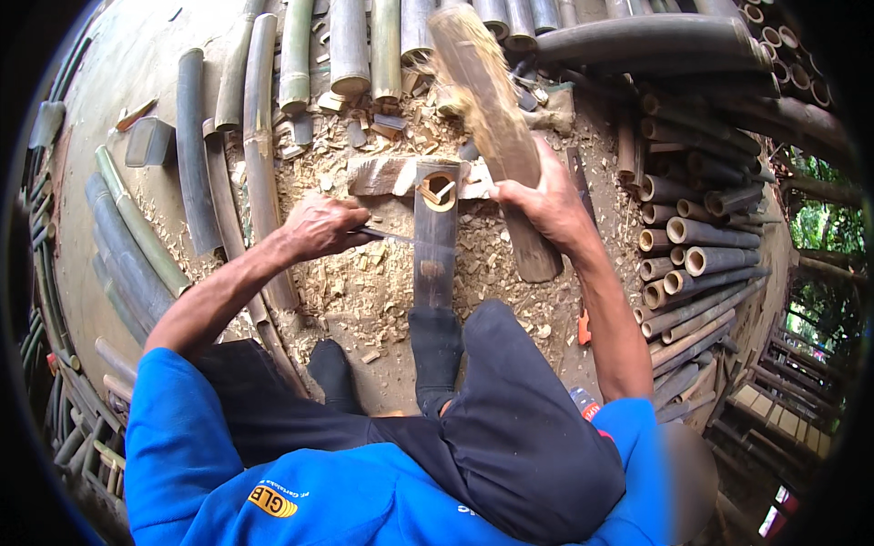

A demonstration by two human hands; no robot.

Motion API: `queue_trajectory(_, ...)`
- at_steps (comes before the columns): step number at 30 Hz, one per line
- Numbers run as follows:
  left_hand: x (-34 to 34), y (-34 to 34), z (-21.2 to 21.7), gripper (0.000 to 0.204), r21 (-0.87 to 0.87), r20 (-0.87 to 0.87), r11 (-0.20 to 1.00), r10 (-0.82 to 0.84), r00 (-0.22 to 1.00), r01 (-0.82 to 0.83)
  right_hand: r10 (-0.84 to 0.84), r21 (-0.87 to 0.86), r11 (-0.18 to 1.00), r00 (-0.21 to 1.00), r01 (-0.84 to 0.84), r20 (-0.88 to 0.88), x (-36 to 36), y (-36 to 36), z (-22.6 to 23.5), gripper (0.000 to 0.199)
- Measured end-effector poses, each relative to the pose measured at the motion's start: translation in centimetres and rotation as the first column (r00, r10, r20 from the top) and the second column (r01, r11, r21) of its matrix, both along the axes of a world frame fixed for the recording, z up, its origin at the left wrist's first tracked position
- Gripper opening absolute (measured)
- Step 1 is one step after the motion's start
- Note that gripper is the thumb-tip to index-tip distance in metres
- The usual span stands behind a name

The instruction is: The person carves and shapes a piece of bamboo by hand using a knife and a wooden mallet to strike the blade.

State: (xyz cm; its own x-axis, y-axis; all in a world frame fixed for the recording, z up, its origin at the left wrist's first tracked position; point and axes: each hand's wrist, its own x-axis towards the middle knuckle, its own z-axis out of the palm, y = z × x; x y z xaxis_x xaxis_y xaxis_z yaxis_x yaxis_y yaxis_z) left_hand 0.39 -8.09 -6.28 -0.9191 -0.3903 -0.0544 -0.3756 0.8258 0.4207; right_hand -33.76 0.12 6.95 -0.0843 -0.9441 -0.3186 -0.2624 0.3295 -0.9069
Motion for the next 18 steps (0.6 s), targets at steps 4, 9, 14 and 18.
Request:
queue_trajectory(4,-3.8,-2.5,2.3,0.053,0.26,0.134,0.913,0.289,0.948,-0.315,-0.048,0.031,0.998,0.994,0.052,-0.103,-1.7,2.1,-0.9,0.084)
queue_trajectory(9,-4.8,-4.3,2.4,0.059,0.085,0.168,0.945,0.3,0.939,-0.317,-0.016,0.053,0.998,0.997,0.02,-0.076,-1.8,3.1,-0.6,0.085)
queue_trajectory(14,-4.8,-4.1,2.6,0.059,0.057,0.216,0.94,0.317,0.923,-0.336,-0.012,0.007,1.0,0.879,0.018,-0.476,1.0,4.1,-1.2,0.074)
queue_trajectory(18,-5.6,-4.5,2.7,0.057,0.094,0.261,0.939,0.296,0.919,-0.33,0.267,0.338,0.935,0.833,-0.103,-0.484,-0.9,2.1,-0.5,0.073)
